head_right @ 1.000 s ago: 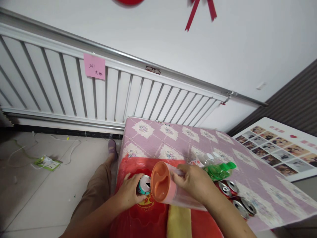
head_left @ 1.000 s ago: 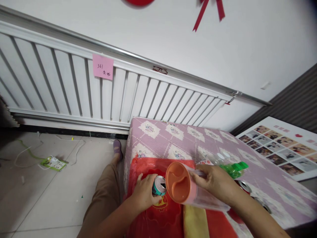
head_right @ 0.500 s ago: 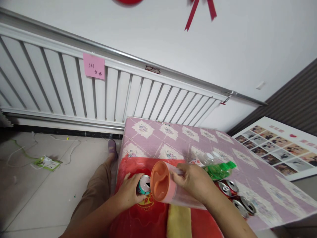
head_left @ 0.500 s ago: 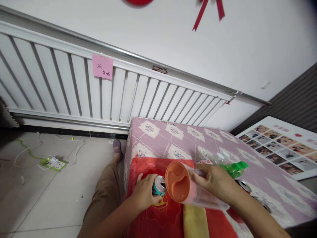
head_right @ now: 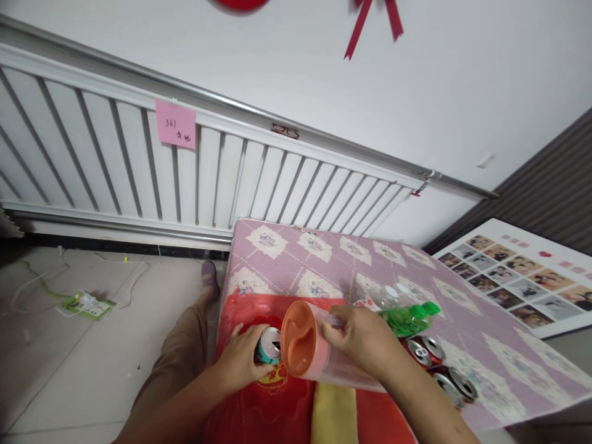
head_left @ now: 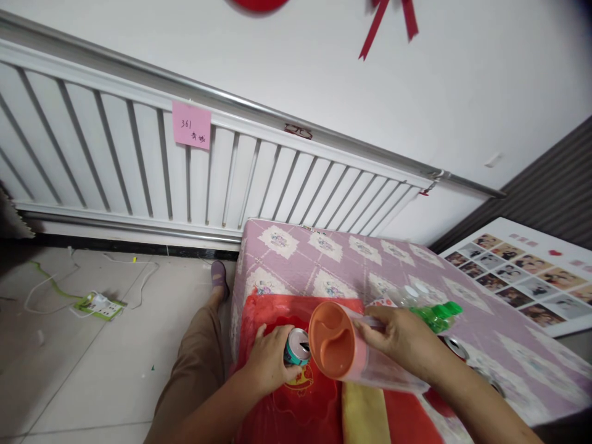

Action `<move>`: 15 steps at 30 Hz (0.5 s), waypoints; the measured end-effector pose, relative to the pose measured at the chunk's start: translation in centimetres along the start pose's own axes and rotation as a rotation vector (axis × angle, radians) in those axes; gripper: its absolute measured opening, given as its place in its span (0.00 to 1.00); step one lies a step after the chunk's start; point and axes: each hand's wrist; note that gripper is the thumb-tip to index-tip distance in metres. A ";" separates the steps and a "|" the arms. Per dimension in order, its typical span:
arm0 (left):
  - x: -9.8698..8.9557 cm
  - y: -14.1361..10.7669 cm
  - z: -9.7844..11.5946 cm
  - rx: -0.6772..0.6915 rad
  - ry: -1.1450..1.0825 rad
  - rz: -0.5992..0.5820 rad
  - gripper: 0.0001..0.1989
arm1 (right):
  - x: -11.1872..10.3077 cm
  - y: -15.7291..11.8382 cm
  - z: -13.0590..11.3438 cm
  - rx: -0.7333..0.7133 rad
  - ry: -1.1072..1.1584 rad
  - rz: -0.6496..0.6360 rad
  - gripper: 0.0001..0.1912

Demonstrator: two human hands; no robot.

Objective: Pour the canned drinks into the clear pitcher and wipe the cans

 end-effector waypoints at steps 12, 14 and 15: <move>0.1 0.0 -0.1 -0.004 0.012 -0.006 0.35 | 0.1 0.0 0.2 -0.016 0.005 -0.023 0.17; 0.1 0.0 -0.1 -0.006 0.011 -0.006 0.35 | 0.1 0.0 0.1 -0.014 0.008 -0.019 0.17; 0.1 0.0 -0.1 -0.006 0.010 -0.006 0.35 | 0.1 0.0 0.1 -0.014 0.012 -0.019 0.17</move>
Point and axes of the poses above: each hand's wrist, its own y-axis towards the middle knuckle, its own x-axis out of the palm, z = x × y, and after that the axes turned 15 degrees about z, right-handed
